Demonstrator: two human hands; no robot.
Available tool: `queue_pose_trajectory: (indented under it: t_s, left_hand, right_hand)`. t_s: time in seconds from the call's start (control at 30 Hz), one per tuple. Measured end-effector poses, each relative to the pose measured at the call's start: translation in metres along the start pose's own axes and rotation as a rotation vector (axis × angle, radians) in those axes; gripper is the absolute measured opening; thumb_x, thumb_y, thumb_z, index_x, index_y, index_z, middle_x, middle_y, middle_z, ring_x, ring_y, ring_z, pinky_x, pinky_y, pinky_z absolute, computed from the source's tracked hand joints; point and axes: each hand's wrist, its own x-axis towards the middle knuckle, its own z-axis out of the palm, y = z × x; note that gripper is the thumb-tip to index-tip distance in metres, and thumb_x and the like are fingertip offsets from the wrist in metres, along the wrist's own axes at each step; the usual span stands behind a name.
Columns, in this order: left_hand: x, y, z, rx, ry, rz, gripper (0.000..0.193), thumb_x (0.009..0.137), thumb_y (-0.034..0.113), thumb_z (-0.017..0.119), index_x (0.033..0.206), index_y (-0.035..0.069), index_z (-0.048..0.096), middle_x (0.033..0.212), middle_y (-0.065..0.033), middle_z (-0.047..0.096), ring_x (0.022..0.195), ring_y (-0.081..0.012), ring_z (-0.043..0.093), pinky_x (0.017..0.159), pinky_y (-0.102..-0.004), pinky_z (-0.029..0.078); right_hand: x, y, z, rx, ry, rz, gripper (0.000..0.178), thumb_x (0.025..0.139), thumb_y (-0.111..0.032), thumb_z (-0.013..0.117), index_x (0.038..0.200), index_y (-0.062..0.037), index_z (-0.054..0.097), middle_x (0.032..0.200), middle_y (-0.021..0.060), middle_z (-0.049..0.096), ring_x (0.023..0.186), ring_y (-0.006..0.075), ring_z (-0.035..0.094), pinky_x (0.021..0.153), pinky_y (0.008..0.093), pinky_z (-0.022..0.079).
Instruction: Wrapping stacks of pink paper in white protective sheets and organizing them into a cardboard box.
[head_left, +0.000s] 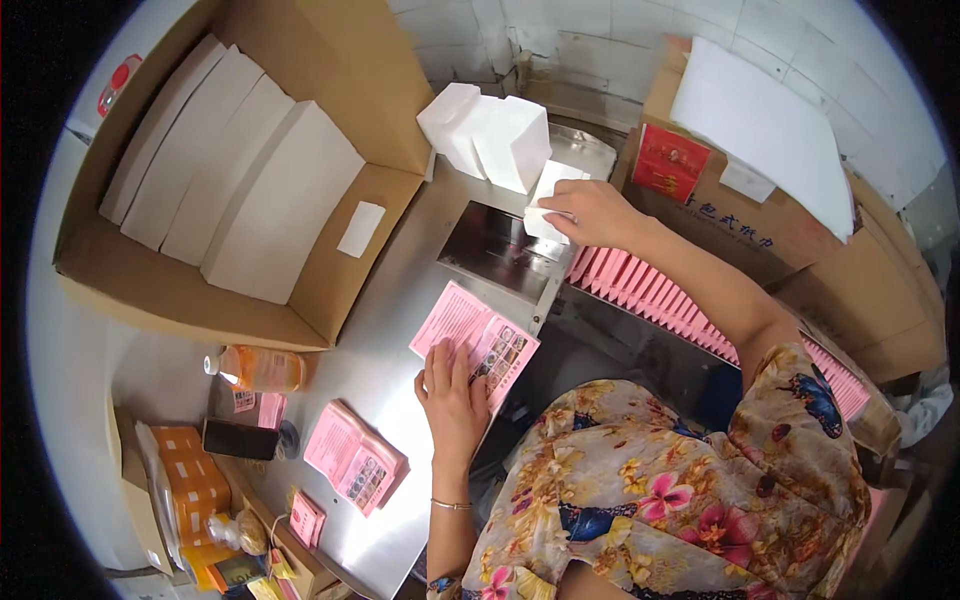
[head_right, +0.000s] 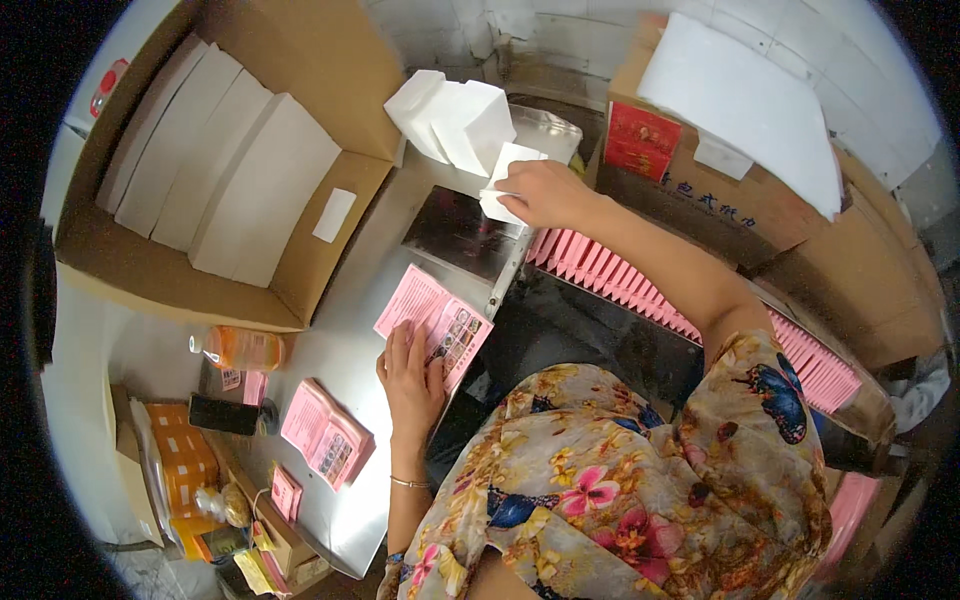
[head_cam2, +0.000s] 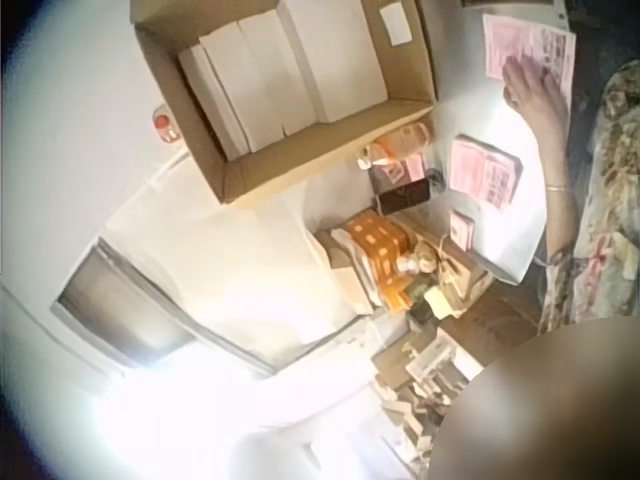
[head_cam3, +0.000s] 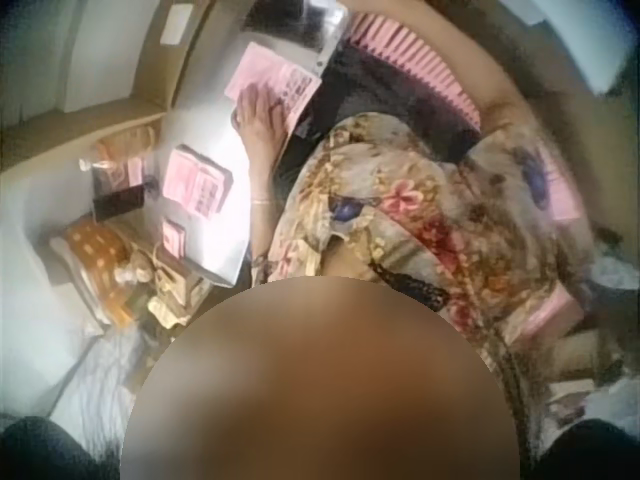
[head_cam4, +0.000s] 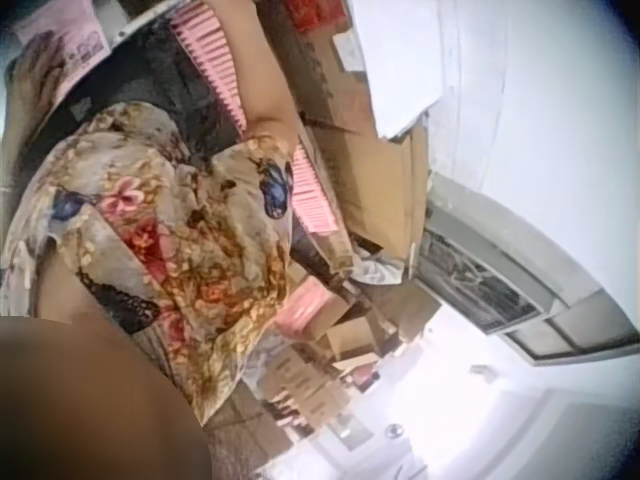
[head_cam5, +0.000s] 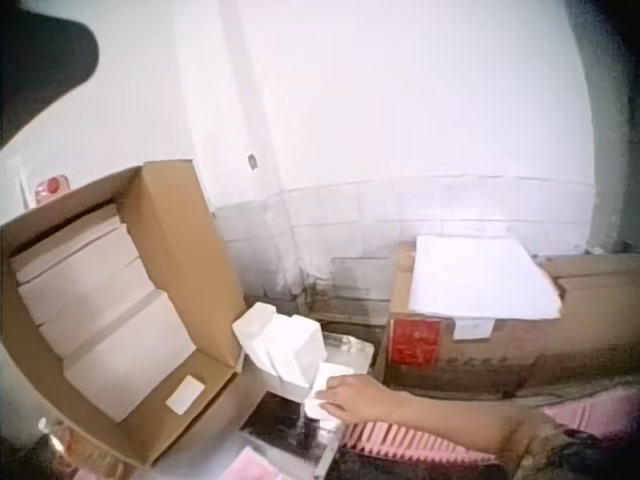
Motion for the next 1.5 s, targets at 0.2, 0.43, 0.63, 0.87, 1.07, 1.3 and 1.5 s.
queue_pose_trajectory:
  t_s: [0.2, 0.43, 0.63, 0.87, 1.07, 1.3, 1.5]
  left_hand:
    - [-0.003, -0.003, 0.006, 0.047, 0.048, -0.03, 0.053, 0.089, 0.019, 0.064, 0.138, 0.003, 0.052, 0.152, -0.0198, 0.042, 0.142, -0.039, 0.037, 0.114, -0.0581, 0.025]
    - [0.003, -0.001, 0.013, 0.034, -0.006, -0.023, 0.058, 0.089, 0.026, 0.063, 0.139, 0.0, 0.049, 0.153, -0.0213, 0.04, 0.144, -0.0412, 0.033, 0.113, -0.0618, 0.021]
    - [0.026, 0.009, 0.025, -0.01, 0.025, 0.01, 0.069, 0.084, 0.027, 0.068, 0.144, 0.001, 0.044, 0.153, -0.0211, 0.04, 0.143, -0.0409, 0.034, 0.112, -0.062, 0.022]
    - [0.046, 0.028, 0.027, 0.078, 0.201, -0.045, 0.085, 0.085, 0.03, 0.07, 0.156, 0.006, 0.029, 0.154, -0.0213, 0.037, 0.143, -0.0408, 0.033, 0.113, -0.0609, 0.023]
    - [0.028, 0.007, 0.015, 0.039, 0.19, -0.139, 0.062, 0.087, 0.028, 0.068, 0.142, 0.006, 0.049, 0.137, -0.0214, 0.052, 0.123, -0.0406, 0.05, 0.1, -0.0555, 0.038]
    - [0.051, 0.002, 0.008, -0.162, 0.286, 0.126, 0.025, 0.088, 0.006, 0.059, 0.111, 0.002, 0.068, 0.096, -0.0173, 0.064, 0.088, -0.0373, 0.061, 0.075, -0.046, 0.049]
    - [0.058, -0.009, 0.017, 0.124, 0.221, 0.032, 0.019, 0.088, 0.008, 0.061, 0.106, 0.001, 0.063, 0.095, -0.0183, 0.066, 0.086, -0.0389, 0.063, 0.071, -0.044, 0.05]
  right_hand:
    - [0.0, 0.016, 0.008, -0.114, 0.138, -0.136, 0.035, 0.081, -0.014, 0.068, 0.116, -0.012, 0.07, 0.104, 0.0121, 0.068, 0.107, 0.0295, 0.064, 0.096, 0.0467, 0.046]
    - [-0.006, -0.001, 0.025, 0.023, 0.338, -0.535, 0.045, 0.087, -0.009, 0.064, 0.131, -0.0155, 0.064, 0.136, 0.008, 0.062, 0.126, 0.0281, 0.059, 0.11, 0.0477, 0.041]
    - [-0.032, -0.076, 0.091, 0.065, 0.118, -0.781, 0.038, 0.087, -0.015, 0.062, 0.124, -0.01, 0.066, 0.121, 0.0103, 0.066, 0.123, 0.0271, 0.059, 0.114, 0.0552, 0.034]
    - [0.038, -0.126, 0.127, -0.148, -0.102, -0.529, 0.016, 0.082, -0.023, 0.062, 0.09, -0.0125, 0.071, 0.093, 0.0071, 0.07, 0.102, 0.023, 0.065, 0.117, 0.0588, 0.025]
    - [0.011, -0.088, 0.092, 0.109, 0.057, -0.768, 0.021, 0.084, -0.018, 0.062, 0.1, -0.007, 0.07, 0.1, 0.0072, 0.068, 0.104, 0.0268, 0.062, 0.109, 0.0497, 0.039]
    - [-0.006, 0.002, 0.01, -0.145, 0.228, -0.135, 0.026, 0.089, -0.023, 0.067, 0.11, -0.0091, 0.07, 0.1, 0.0099, 0.064, 0.095, 0.0311, 0.062, 0.082, 0.0424, 0.051]
    - [-0.01, 0.013, 0.013, 0.011, 0.1, -0.061, 0.023, 0.089, -0.023, 0.062, 0.104, -0.0085, 0.072, 0.09, 0.012, 0.062, 0.089, 0.0321, 0.064, 0.076, 0.0444, 0.052]
